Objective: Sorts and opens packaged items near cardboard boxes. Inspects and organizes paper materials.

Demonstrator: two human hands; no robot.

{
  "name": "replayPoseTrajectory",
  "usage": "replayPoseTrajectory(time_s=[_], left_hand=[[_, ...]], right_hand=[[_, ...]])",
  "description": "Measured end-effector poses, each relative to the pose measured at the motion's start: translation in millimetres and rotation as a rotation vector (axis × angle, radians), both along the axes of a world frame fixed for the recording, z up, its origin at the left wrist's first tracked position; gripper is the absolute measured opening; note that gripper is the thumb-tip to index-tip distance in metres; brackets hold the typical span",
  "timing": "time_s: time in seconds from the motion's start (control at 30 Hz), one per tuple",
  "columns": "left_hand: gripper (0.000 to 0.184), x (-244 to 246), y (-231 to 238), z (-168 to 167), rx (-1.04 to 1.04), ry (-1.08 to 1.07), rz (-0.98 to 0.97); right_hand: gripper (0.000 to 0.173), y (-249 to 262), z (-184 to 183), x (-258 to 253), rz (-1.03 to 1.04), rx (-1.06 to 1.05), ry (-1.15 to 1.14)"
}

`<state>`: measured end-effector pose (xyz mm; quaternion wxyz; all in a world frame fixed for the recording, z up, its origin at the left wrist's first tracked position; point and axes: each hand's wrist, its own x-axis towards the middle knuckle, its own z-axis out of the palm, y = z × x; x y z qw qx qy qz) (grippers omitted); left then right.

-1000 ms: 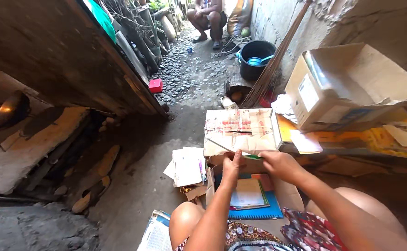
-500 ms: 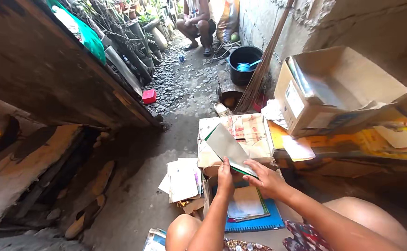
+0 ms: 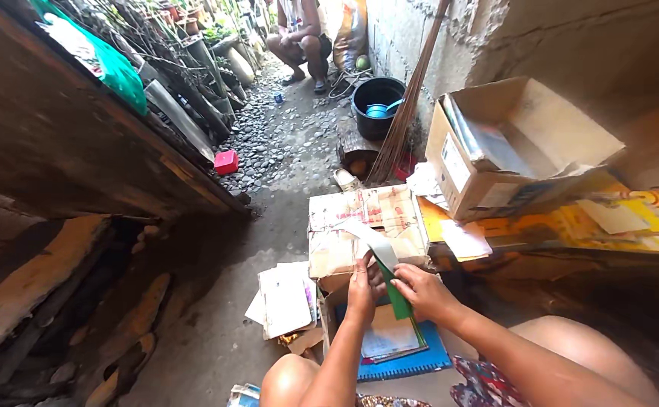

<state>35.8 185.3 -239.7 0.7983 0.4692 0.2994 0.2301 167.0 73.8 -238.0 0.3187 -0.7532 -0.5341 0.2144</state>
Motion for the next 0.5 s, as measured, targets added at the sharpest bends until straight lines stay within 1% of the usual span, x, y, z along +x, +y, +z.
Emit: replayPoseTrajectory(time_s=[0.07,0.23,0.33,0.4,0.5], left_hand=[[0.059,-1,0,-1,0.035,-0.006,-0.025],[0.039,-1,-2,-4,0.092,0.074,0.078],[0.019,-3,0,-11,0.112,0.079,0.100],[0.010,-5,2,-13,0.132,0.084,0.108],[0.008,-10,8,-14,0.158,0.158,0.188]], right_hand=[[0.031,0,-1,0,-0.008,0.030,-0.005],[0.030,1,0,-1,0.005,-0.015,0.004],[0.029,1,-4,-2,-0.003,0.033,0.023],[0.028,2,-3,0,-0.045,0.064,0.066],[0.026,3,6,9,-0.182,0.070,0.173]])
